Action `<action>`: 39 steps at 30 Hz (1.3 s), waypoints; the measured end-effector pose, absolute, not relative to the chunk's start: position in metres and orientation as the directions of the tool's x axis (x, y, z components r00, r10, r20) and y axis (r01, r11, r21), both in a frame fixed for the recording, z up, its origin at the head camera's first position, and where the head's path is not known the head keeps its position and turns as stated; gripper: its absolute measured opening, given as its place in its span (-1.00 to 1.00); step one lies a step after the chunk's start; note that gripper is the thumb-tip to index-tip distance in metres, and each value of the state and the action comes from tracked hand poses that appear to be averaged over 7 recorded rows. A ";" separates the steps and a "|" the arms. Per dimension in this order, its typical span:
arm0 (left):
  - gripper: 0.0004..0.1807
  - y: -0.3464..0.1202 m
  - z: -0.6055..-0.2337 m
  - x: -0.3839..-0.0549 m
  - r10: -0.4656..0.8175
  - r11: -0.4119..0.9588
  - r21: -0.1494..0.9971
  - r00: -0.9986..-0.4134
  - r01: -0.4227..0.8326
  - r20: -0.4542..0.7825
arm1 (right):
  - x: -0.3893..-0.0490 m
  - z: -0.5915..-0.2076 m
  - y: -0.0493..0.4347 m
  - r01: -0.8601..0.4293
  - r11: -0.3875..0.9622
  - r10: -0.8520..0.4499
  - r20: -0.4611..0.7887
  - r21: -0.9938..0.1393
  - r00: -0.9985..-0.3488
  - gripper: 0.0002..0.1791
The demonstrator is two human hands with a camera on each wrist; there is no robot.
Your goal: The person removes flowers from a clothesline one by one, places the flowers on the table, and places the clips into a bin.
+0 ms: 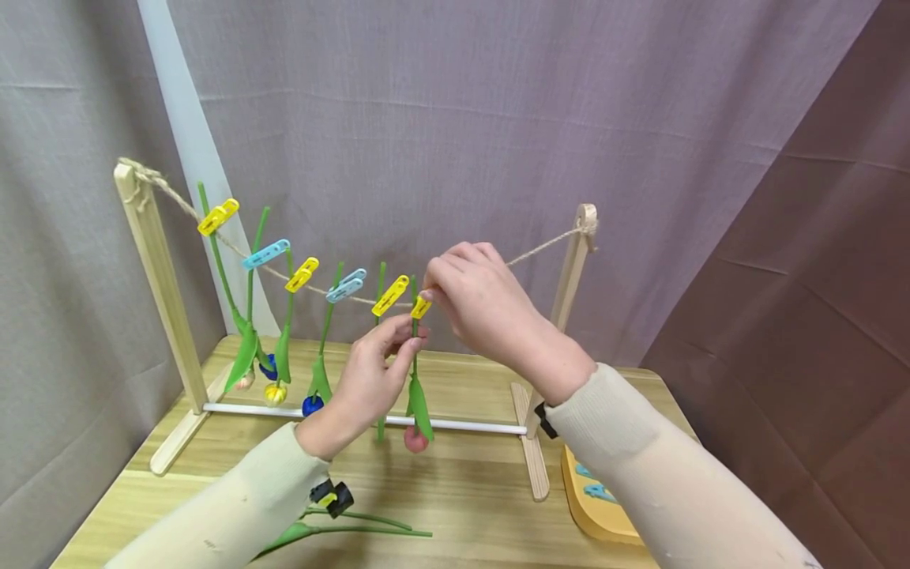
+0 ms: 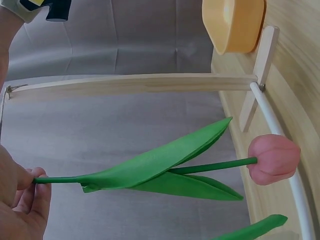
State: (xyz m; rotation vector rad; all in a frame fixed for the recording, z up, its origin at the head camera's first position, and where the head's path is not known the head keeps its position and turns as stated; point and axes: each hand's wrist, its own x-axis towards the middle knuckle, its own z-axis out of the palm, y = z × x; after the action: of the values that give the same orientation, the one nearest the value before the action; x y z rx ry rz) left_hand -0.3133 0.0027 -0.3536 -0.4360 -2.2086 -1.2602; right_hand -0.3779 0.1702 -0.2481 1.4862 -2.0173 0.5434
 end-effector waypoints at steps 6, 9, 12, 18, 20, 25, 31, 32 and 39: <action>-0.76 0.003 -0.354 -0.313 0.014 0.513 0.684 -0.802 0.518 0.597 | -0.379 -0.249 0.172 -0.958 0.287 -0.708 0.676 0.014 -0.203 -0.86; -0.74 0.003 -0.355 -0.313 0.019 0.519 0.682 -0.804 0.515 0.594 | -0.379 -0.250 0.173 -0.958 0.285 -0.701 0.686 0.018 -0.196 -0.84; -0.73 0.002 -0.356 -0.312 0.022 0.524 0.681 -0.808 0.511 0.589 | -0.379 -0.250 0.173 -0.960 0.279 -0.694 0.695 0.020 -0.187 -0.82; -0.74 0.000 -0.356 -0.313 0.022 0.518 0.680 -0.802 0.519 0.596 | -0.379 -0.250 0.173 -0.966 0.257 -0.657 0.736 0.015 -0.164 -0.84; -0.74 -0.001 -0.357 -0.313 0.021 0.515 0.679 -0.799 0.524 0.601 | -0.380 -0.249 0.174 -0.967 0.253 -0.648 0.744 0.009 -0.162 -0.85; -0.72 -0.002 -0.358 -0.313 0.017 0.507 0.682 -0.797 0.527 0.603 | -0.380 -0.250 0.175 -0.968 0.249 -0.638 0.750 -0.010 -0.172 -0.87; -0.71 -0.004 -0.361 -0.315 0.013 0.509 0.681 -0.796 0.527 0.606 | -0.383 -0.252 0.180 -0.965 0.261 -0.635 0.747 -0.030 -0.196 -0.92; -0.71 -0.005 -0.362 -0.315 0.011 0.510 0.681 -0.795 0.526 0.606 | -0.383 -0.253 0.180 -0.964 0.262 -0.633 0.748 -0.037 -0.201 -0.90; -0.71 -0.008 -0.365 -0.312 0.018 0.521 0.676 -0.799 0.520 0.601 | -0.385 -0.258 0.184 -0.970 0.229 -0.603 0.772 -0.076 -0.202 -0.78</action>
State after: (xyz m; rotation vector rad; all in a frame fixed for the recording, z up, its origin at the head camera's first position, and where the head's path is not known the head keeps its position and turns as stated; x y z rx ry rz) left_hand -0.3122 -0.0080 -0.3648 -0.4371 -2.2302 -1.2423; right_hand -0.3853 0.1837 -0.2583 1.4434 -1.8927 0.7705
